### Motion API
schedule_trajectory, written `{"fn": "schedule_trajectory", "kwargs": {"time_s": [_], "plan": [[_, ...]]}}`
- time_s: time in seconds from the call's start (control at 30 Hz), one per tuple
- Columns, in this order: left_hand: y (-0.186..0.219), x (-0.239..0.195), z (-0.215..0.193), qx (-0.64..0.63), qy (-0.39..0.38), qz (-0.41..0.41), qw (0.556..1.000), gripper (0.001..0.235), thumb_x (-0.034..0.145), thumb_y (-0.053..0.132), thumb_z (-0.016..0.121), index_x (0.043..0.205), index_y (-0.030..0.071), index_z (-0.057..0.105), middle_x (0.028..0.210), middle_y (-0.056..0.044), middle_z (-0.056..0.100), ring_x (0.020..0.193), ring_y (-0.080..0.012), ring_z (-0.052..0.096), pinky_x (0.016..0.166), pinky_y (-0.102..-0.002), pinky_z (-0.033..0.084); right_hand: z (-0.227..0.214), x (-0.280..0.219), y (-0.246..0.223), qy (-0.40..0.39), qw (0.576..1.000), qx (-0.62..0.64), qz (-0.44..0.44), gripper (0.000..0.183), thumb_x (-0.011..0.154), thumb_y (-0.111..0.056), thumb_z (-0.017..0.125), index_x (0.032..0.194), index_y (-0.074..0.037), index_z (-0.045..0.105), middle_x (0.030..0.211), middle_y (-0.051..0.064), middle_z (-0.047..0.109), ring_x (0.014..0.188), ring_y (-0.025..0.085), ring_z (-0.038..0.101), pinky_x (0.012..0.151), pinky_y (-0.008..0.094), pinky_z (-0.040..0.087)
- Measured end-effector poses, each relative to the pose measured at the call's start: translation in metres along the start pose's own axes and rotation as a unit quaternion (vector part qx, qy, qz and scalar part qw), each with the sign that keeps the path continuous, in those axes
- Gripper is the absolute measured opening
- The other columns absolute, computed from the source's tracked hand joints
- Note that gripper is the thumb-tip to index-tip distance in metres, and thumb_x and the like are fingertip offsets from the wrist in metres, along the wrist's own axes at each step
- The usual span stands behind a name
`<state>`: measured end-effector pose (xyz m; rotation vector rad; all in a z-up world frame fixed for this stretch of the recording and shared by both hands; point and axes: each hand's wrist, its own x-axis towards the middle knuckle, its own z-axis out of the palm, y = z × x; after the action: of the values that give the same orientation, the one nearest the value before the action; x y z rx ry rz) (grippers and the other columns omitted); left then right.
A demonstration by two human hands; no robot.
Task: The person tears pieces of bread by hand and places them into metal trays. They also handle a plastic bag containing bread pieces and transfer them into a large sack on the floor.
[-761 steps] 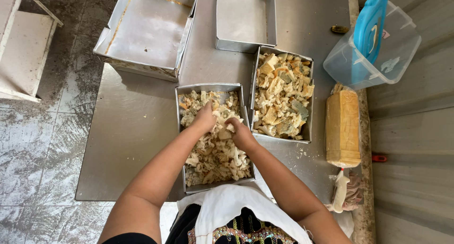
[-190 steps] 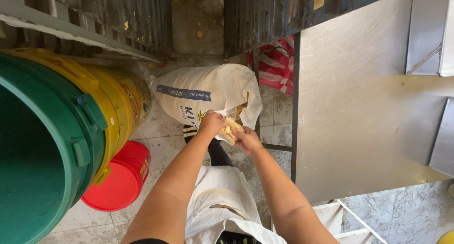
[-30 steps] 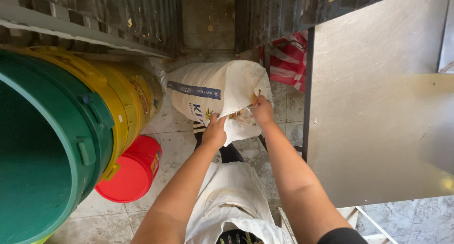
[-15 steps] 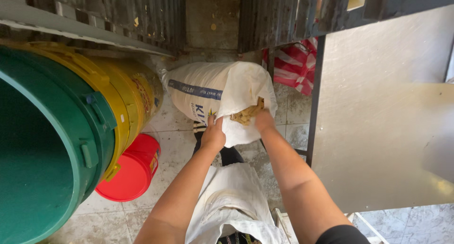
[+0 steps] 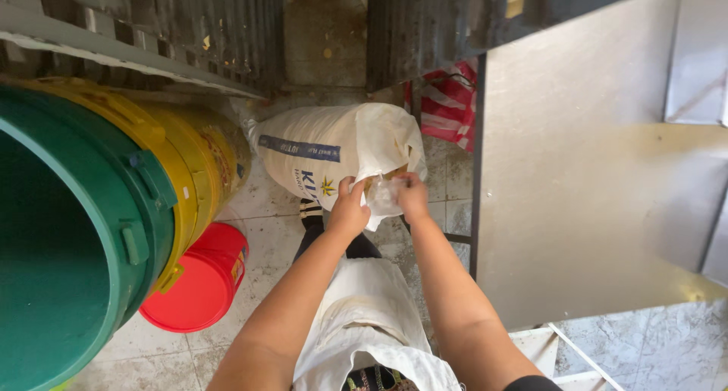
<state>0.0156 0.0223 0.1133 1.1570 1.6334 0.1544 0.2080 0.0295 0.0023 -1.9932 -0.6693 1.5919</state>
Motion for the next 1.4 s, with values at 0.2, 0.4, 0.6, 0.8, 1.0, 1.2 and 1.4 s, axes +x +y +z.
{"fn": "schedule_trajectory", "kwargs": {"time_s": [0.2, 0.4, 0.6, 0.8, 1.0, 1.2, 1.4], "plan": [[0.027, -0.02, -0.009, -0.025, -0.002, 0.011, 1.0, 0.061, 0.082, 0.007, 0.066, 0.139, 0.025, 0.059, 0.153, -0.01, 0.042, 0.1, -0.0353, 0.071, 0.094, -0.042, 0.056, -0.024, -0.047, -0.032, 0.014, 0.967, 0.236, 0.092, 0.025, 0.09, 0.006, 0.063, 0.113, -0.006, 0.063, 0.087, 0.006, 0.067, 0.07, 0.015, 0.062, 0.056, 0.027, 0.05], [0.04, -0.085, -0.004, 0.151, 0.175, 0.336, 0.913, 0.077, 0.058, 0.011, 0.081, 0.133, 0.016, 0.067, 0.141, -0.021, 0.043, 0.112, -0.0486, 0.064, 0.09, -0.052, 0.053, -0.052, -0.164, -0.05, -0.044, 0.955, 0.289, -0.043, 0.029, 0.083, 0.014, 0.058, 0.107, -0.004, 0.06, 0.101, 0.005, 0.067, 0.097, 0.018, 0.072, 0.079, 0.027, 0.054], [0.009, -0.181, -0.026, -0.041, -0.164, 0.228, 0.959, 0.027, 0.086, 0.007, 0.071, 0.112, 0.006, 0.072, 0.107, -0.015, 0.072, 0.09, -0.0254, 0.074, 0.082, -0.035, 0.059, -0.046, -0.32, 0.003, -0.05, 0.911, 0.377, -0.16, 0.02, 0.086, 0.014, 0.062, 0.098, -0.001, 0.063, 0.099, 0.007, 0.069, 0.092, 0.016, 0.067, 0.084, 0.029, 0.056], [-0.036, -0.298, -0.057, -0.326, -0.365, 0.04, 0.871, 0.014, 0.092, 0.014, 0.068, 0.101, 0.003, 0.069, 0.097, -0.007, 0.075, 0.092, -0.0135, 0.072, 0.083, -0.027, 0.059, 0.007, -0.445, 0.049, 0.027, 0.967, 0.153, -0.204, 0.024, 0.091, 0.005, 0.063, 0.113, 0.001, 0.071, 0.108, 0.009, 0.072, 0.099, 0.015, 0.068, 0.089, 0.028, 0.055], [-0.044, -0.376, -0.029, -0.241, -0.346, 0.124, 0.898, 0.013, 0.098, 0.012, 0.07, 0.099, 0.0, 0.069, 0.089, -0.004, 0.067, 0.077, -0.0074, 0.057, 0.065, -0.024, 0.045, -0.015, -0.574, 0.051, -0.061, 0.925, 0.368, -0.066, 0.041, 0.099, -0.016, 0.048, 0.137, -0.009, 0.061, 0.127, 0.006, 0.068, 0.112, 0.017, 0.066, 0.088, 0.032, 0.058], [-0.023, -0.458, 0.045, -0.151, -0.362, 0.183, 0.902, 0.035, 0.084, -0.008, 0.065, 0.114, 0.009, 0.055, 0.087, -0.003, 0.062, 0.068, -0.0087, 0.053, 0.052, -0.024, 0.04, -0.064, -0.684, 0.087, -0.022, 0.898, 0.431, -0.092, 0.047, 0.098, -0.018, 0.059, 0.144, -0.016, 0.049, 0.129, 0.002, 0.062, 0.112, 0.022, 0.067, 0.089, 0.045, 0.061], [-0.032, -0.586, 0.182, -0.122, -0.479, 0.179, 0.851, 0.054, 0.082, -0.013, 0.058, 0.128, 0.013, 0.049, 0.107, -0.008, 0.061, 0.077, -0.0083, 0.06, 0.054, -0.025, 0.045, -0.13, -0.773, 0.252, 0.145, 0.836, 0.508, -0.149, 0.036, 0.094, 0.002, 0.069, 0.129, -0.002, 0.059, 0.119, 0.011, 0.063, 0.101, 0.02, 0.07, 0.09, 0.041, 0.063]]}}
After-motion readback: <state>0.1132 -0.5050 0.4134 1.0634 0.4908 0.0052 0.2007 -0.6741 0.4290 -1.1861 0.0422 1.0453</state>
